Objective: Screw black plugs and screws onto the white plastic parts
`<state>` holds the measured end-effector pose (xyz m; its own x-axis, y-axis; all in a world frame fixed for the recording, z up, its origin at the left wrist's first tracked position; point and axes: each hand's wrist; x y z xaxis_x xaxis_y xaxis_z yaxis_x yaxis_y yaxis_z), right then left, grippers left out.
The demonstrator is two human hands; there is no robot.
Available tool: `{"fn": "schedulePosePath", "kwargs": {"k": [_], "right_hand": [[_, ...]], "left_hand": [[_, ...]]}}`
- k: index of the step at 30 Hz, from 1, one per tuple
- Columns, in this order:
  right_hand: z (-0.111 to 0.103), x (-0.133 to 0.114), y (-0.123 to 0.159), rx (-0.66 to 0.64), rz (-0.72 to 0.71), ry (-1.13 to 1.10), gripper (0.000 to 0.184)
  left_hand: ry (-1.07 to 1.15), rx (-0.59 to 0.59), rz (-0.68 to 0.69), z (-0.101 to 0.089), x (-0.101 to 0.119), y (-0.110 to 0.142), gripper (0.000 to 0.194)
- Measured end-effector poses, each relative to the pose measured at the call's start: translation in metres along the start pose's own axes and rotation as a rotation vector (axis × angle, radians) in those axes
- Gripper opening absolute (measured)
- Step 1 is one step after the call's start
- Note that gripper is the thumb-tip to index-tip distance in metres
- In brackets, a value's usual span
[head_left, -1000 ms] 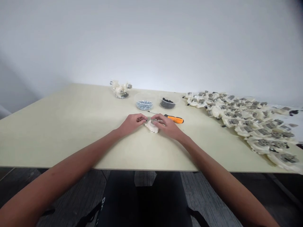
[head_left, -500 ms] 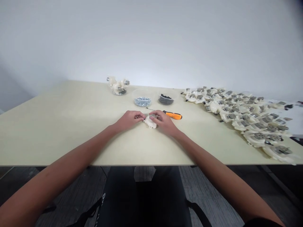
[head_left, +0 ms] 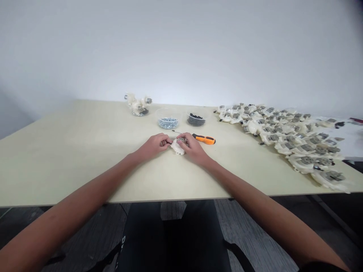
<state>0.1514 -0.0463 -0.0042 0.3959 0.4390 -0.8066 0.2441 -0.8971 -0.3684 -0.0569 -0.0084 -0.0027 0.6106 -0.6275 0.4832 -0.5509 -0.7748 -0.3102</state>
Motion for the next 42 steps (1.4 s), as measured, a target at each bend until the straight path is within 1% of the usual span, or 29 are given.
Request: {"fn": "schedulePosePath", "kwargs": {"k": [3, 7, 9, 14, 18, 22, 28, 32, 36, 39, 42], "right_hand": [[0.001, 0.000, 0.001, 0.007, -0.023, 0.038, 0.025], [0.003, 0.001, 0.002, -0.075, -0.099, 0.121, 0.031], [0.005, 0.003, 0.002, -0.087, -0.114, 0.156, 0.034], [0.006, 0.003, 0.001, -0.075, -0.104, 0.186, 0.038], [0.008, 0.002, 0.001, -0.043, -0.067, 0.160, 0.038], [0.009, 0.002, 0.001, -0.010, -0.076, 0.158, 0.038], [0.009, 0.001, 0.001, 0.039, -0.067, 0.131, 0.040], [0.008, -0.002, 0.001, 0.065, -0.049, 0.075, 0.041], [0.007, -0.005, 0.002, 0.094, -0.058, 0.050, 0.039], [0.005, -0.009, 0.002, 0.107, -0.090, 0.056, 0.035], [0.003, -0.012, 0.002, 0.084, -0.125, 0.053, 0.030]], "left_hand": [[0.049, 0.009, -0.031, 0.002, 0.004, 0.000, 0.024], [0.140, -0.002, -0.092, 0.002, 0.006, -0.001, 0.022], [0.142, 0.001, -0.117, 0.002, 0.007, -0.001, 0.021], [0.157, 0.020, -0.157, 0.003, 0.011, -0.001, 0.023], [0.293, -0.006, -0.252, 0.006, 0.010, 0.001, 0.026], [0.405, -0.007, -0.324, 0.009, 0.009, 0.001, 0.027], [0.522, -0.061, -0.342, 0.007, 0.015, 0.001, 0.032], [0.646, -0.008, -0.369, 0.009, 0.018, -0.001, 0.032], [0.802, 0.039, -0.366, 0.012, 0.015, -0.001, 0.033], [0.822, 0.059, -0.363, 0.012, 0.013, -0.002, 0.033], [0.796, 0.065, -0.347, 0.011, 0.013, -0.002, 0.031]]}}
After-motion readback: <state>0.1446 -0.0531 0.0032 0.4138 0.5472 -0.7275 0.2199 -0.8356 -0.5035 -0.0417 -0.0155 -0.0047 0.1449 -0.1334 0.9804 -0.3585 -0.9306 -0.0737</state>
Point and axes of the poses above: each hand's wrist, its own y-axis away from the middle knuckle, its own z-axis out of the palm, x = y × z, and after that the axes turned 9 degrees about -y, right-handed
